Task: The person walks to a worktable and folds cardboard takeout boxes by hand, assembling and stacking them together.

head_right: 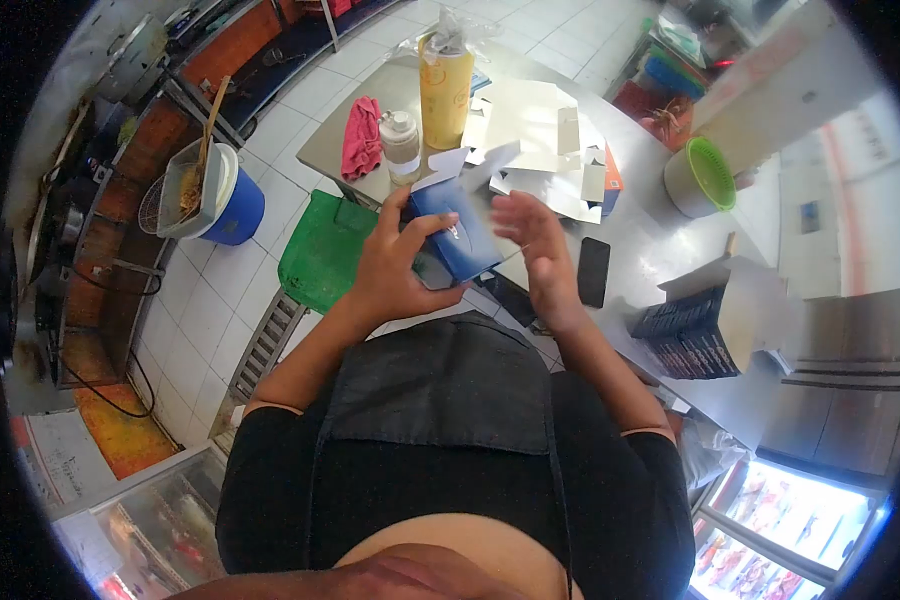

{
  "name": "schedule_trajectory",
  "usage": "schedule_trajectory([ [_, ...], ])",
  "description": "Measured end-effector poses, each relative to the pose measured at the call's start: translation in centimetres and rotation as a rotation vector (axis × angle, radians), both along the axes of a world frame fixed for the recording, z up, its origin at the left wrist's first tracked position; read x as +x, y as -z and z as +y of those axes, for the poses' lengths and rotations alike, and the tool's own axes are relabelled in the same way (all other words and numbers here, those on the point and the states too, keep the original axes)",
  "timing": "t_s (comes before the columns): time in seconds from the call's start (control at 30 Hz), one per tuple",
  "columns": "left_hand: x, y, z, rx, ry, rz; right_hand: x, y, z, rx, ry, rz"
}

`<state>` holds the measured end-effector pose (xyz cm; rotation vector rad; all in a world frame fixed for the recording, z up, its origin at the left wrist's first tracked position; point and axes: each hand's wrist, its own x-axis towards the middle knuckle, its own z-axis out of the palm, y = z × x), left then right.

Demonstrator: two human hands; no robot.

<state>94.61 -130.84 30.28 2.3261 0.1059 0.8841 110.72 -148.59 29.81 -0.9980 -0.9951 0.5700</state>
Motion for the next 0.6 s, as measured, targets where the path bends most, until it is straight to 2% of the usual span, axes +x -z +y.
schedule_trajectory([
  [0.07,0.1,0.0,-0.2,0.089,-0.010,-0.068,-0.8,-0.1,-0.5,-0.227,-0.041,0.068],
  [0.1,0.2,0.0,-0.3,0.137,-0.002,-0.058,-1.4,-0.3,-0.3,-0.302,-0.031,0.203],
  [0.17,0.6,0.0,-0.7,0.233,0.012,-0.036,-0.8,0.0,-0.5,-0.466,-0.069,0.208],
  [0.2,0.8,0.1,-1.0,0.194,0.021,-0.023,-0.5,0.0,-0.5,-0.547,-0.091,0.209],
  [0.27,0.9,0.2,-1.4,0.122,0.018,0.003,-1.0,-1.1,-0.6,-0.535,-0.086,0.148],
  [0.4,0.9,1.3,-1.2,0.199,0.024,-0.043,-1.0,-0.6,-1.0,-0.560,-0.119,0.123],
  [0.6,1.2,2.4,-0.9,0.217,-0.157,-0.089,-1.7,1.3,0.0,-0.479,0.284,0.162],
])
